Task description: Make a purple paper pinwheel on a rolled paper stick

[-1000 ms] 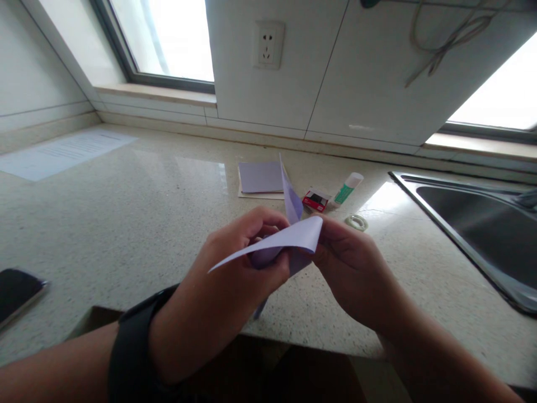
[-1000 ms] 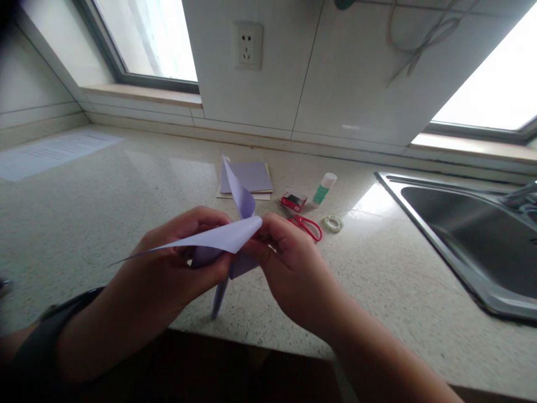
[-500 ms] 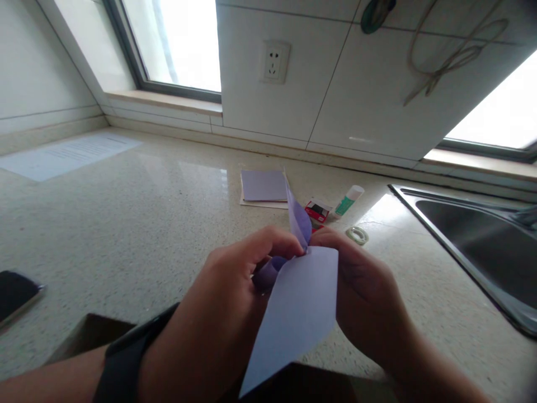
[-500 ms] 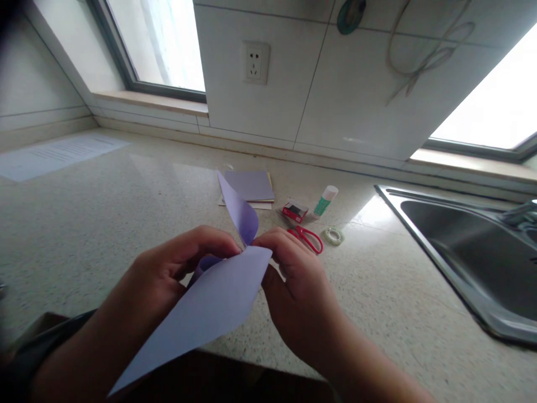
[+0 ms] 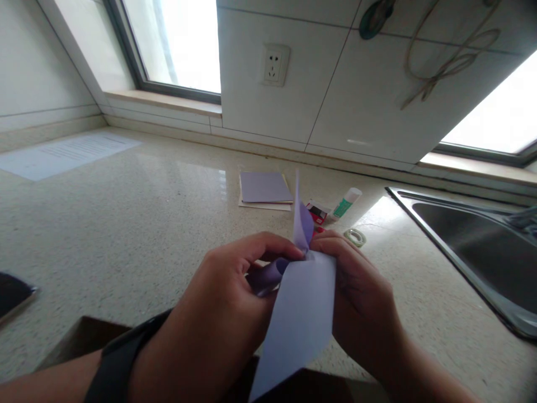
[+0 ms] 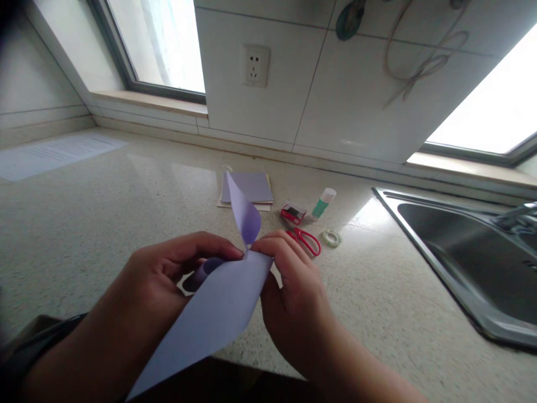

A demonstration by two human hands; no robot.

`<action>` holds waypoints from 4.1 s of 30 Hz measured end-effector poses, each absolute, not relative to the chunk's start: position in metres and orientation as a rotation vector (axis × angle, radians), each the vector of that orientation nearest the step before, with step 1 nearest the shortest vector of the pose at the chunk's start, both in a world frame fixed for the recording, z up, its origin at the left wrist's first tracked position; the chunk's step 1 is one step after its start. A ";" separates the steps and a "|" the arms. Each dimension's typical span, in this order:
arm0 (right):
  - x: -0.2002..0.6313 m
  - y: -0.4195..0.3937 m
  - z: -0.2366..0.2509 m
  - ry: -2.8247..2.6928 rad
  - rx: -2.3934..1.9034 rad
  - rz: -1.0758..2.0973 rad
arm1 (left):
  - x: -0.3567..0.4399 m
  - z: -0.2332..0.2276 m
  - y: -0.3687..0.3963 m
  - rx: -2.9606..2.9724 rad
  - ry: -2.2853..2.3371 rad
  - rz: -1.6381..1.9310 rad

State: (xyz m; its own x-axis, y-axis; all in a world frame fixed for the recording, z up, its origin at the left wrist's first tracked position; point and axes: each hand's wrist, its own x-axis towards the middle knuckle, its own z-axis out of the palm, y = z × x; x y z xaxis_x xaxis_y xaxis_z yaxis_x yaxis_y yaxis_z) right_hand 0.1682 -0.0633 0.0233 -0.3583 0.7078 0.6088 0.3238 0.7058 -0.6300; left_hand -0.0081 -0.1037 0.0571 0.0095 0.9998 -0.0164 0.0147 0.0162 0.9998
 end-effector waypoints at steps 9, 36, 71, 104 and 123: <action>0.168 -0.064 0.024 -1.966 -0.774 0.483 | -0.007 0.056 -0.103 1.302 1.223 1.244; 0.167 -0.070 0.018 -1.952 -0.710 0.260 | -0.008 0.048 -0.108 1.132 1.042 1.172; 0.161 -0.057 0.019 -1.684 -0.898 0.913 | -0.006 0.027 -0.092 1.042 1.082 1.145; 0.173 -0.039 0.018 -2.197 -1.065 0.477 | -0.013 0.006 -0.080 1.089 1.143 1.109; 0.168 -0.019 0.001 -2.524 -1.218 0.702 | -0.032 0.004 -0.072 1.995 1.371 0.715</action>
State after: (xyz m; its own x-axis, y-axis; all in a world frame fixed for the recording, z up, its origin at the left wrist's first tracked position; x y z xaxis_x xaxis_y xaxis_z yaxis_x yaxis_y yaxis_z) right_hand 0.1681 -0.0188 0.0011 -0.6184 0.7857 0.0165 0.6643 0.5339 -0.5231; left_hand -0.0317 -0.0719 0.0042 0.3186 0.9435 0.0917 0.6155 -0.2794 0.7369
